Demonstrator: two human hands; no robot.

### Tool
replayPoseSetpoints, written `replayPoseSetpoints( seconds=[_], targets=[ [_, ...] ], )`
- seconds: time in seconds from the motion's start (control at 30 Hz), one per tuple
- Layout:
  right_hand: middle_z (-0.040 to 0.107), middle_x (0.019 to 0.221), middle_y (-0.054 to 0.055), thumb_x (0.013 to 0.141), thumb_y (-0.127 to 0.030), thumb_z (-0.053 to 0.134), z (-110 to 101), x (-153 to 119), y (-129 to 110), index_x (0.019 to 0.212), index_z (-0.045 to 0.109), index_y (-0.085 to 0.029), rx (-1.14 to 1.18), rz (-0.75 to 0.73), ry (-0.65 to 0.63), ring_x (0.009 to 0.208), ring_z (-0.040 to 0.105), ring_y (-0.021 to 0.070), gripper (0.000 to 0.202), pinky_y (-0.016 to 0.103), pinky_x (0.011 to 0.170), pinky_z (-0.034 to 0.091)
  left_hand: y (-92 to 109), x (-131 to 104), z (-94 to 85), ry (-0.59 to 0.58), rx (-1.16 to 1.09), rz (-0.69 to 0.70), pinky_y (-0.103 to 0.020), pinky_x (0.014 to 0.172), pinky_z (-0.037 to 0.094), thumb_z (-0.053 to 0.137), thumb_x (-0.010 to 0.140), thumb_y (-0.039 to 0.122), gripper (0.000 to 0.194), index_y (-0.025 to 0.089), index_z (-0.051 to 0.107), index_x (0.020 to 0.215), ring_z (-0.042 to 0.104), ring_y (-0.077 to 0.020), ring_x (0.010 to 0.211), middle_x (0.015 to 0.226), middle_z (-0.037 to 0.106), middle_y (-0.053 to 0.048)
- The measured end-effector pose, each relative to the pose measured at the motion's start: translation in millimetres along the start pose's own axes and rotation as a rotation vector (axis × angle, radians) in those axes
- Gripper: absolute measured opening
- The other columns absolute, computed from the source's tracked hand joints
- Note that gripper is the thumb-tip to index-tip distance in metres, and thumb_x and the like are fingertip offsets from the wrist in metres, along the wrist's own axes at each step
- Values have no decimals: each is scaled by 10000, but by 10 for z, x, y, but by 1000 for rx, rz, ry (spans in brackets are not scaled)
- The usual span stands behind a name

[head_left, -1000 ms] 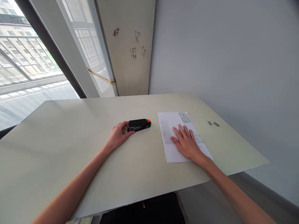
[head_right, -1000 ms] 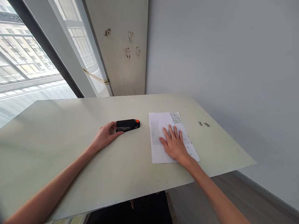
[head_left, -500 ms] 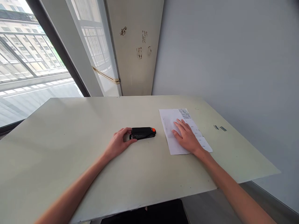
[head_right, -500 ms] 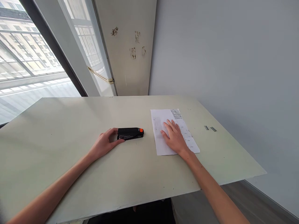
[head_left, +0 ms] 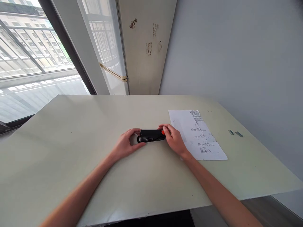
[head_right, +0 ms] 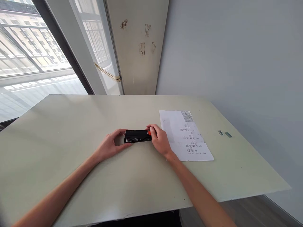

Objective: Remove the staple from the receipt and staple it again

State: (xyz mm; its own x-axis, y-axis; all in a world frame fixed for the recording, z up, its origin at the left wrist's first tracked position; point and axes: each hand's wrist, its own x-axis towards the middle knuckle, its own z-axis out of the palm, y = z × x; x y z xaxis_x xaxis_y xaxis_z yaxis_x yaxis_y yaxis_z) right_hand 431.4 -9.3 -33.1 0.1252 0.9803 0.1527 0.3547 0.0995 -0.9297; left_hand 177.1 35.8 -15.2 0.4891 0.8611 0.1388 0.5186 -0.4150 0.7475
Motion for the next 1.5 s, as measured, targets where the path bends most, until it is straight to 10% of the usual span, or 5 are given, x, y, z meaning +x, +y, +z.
replayPoseSetpoints(
  seconds=[0.3,0.7,1.03,1.2,1.5],
  targets=[
    [767,1224,84,1057,-592,446,19,-45,-14,1139,696,-260,-6,33,9,1082,740,263,423,419,948,575,36,8,-88,0,-234,14,-431,1123,486,590,773,278,551,232,614,1321,637,-294,1260,1336,707,-76],
    [776,1142,79,1074,-593,406,63,-78,-57,1111,679,-252,-92,40,53,1044,734,250,439,391,920,568,-61,110,-45,399,-507,-208,-376,1023,505,433,1056,581,455,206,689,1020,645,-270,1193,1151,749,-93],
    [720,1095,71,943,-595,660,64,-109,-148,1133,665,-263,-215,-101,-151,986,642,269,383,399,855,519,-48,72,-46,323,-822,-252,-349,1034,499,618,1002,565,420,174,766,966,700,-264,1091,1087,784,-121],
    [659,865,13,893,-632,709,88,-238,-416,997,669,-230,94,231,-230,769,576,186,416,301,654,472,61,37,-136,407,-1402,-455,-357,1004,550,609,1035,330,283,119,750,909,753,-233,959,987,786,-141],
    [662,838,79,897,-496,790,131,-622,-635,935,718,-140,767,669,-528,714,593,133,366,175,408,374,633,-176,-107,374,-1558,-501,-381,883,632,389,1053,186,315,108,672,939,747,-206,869,872,703,-133]
  ],
)
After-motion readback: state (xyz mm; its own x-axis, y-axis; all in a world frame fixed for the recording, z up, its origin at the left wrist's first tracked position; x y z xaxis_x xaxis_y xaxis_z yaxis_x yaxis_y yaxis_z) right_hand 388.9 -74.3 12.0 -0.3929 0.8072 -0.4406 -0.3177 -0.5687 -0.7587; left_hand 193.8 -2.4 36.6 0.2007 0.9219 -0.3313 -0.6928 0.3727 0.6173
